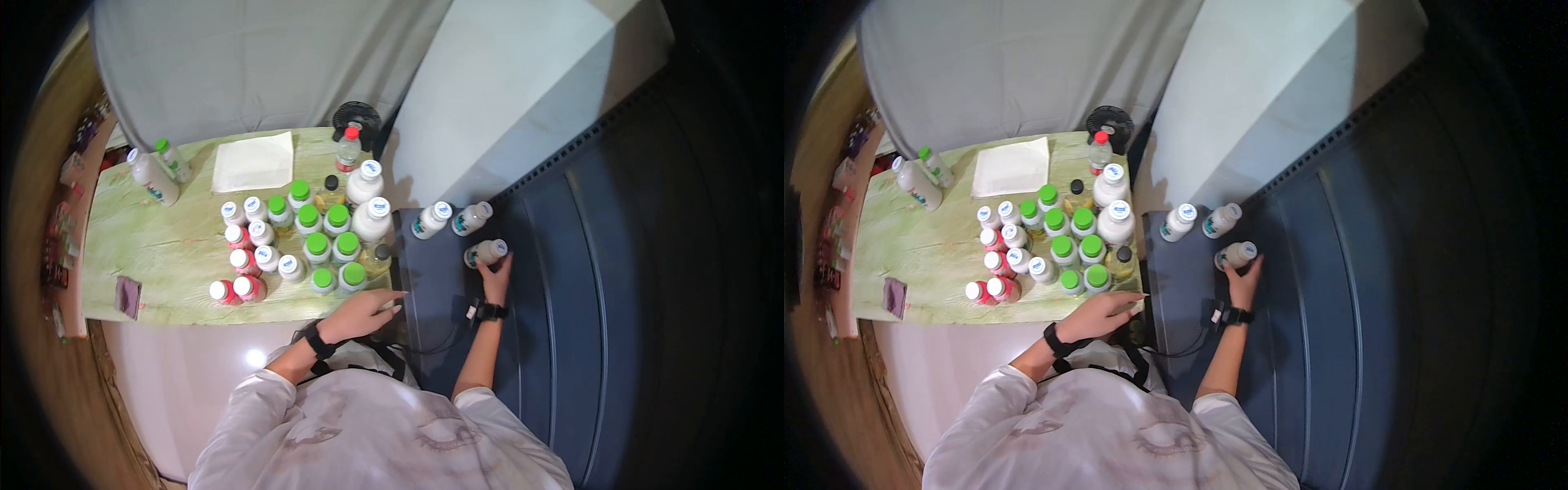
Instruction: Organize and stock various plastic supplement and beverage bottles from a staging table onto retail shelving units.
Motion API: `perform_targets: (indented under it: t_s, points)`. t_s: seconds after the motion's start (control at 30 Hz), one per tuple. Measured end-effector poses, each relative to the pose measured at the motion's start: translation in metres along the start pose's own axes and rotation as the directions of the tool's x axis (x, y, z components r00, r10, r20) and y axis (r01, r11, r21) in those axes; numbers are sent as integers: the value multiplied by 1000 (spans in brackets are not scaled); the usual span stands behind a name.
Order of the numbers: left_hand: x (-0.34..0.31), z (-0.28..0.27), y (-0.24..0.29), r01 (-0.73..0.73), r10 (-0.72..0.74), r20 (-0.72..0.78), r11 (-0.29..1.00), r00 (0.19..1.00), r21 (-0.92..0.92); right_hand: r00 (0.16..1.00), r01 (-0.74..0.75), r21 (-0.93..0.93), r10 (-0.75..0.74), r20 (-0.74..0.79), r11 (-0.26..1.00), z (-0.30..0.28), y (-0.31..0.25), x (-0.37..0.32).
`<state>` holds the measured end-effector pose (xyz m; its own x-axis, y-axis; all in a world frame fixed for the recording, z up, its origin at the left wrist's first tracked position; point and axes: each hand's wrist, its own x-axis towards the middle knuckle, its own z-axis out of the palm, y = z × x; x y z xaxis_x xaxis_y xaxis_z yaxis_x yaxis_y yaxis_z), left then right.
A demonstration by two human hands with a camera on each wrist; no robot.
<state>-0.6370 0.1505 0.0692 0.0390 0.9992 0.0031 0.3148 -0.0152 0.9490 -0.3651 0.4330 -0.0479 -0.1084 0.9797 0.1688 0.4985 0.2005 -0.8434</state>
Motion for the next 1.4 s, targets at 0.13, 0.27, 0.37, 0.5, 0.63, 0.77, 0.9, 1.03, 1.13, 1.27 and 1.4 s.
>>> perform_targets:
  t_s: [0.13, 0.27, 0.37, 0.5, 0.63, 0.77, 0.9, 1.03, 1.13, 1.27, 1.4]
  points:
    - [-43, -32, -4, 57, -37, -287, 997, 957, 60, 993, -19, -42, 14, -120, 999, -15, -88, -36]
    - [-75, -63, -23, 189, -204, -536, 978, 819, -84, 966, 183, -84, -195, -167, 979, -7, -166, -60]
    - [-90, -78, -49, 294, -167, -736, 955, 656, 46, 928, 322, -84, -332, -171, 943, 8, -203, -72]
    - [-111, -93, -64, 359, -56, -840, 918, 539, 169, 875, 466, -43, -467, -127, 884, 35, -243, -95]
    - [-128, -101, -67, 405, -124, -851, 908, 509, 109, 851, 518, 71, -522, 61, 853, 68, -271, -126]
    - [-137, -96, -63, 430, -160, -852, 899, 499, 83, 746, 531, 265, -593, 304, 805, 102, -289, -160]
    - [-151, -92, -59, 420, -178, -842, 906, 510, 63, 539, 495, 372, -614, 577, 785, 147, -291, -187]
    - [-170, -86, -63, 405, -148, -845, 910, 515, 88, 405, 519, 342, -577, 709, 783, 191, -271, -209]
    - [-180, -74, -68, 417, -114, -848, 899, 517, 134, 329, 649, 213, -522, 787, 730, 221, -250, -218]
    - [-187, -48, -58, 506, -194, -849, 857, 491, 96, 315, 777, 46, -451, 835, 628, 252, -227, -216]
    - [-199, -18, -54, 503, -266, -834, 864, 483, 16, 286, 797, -7, -368, 885, 604, 263, -226, -201]
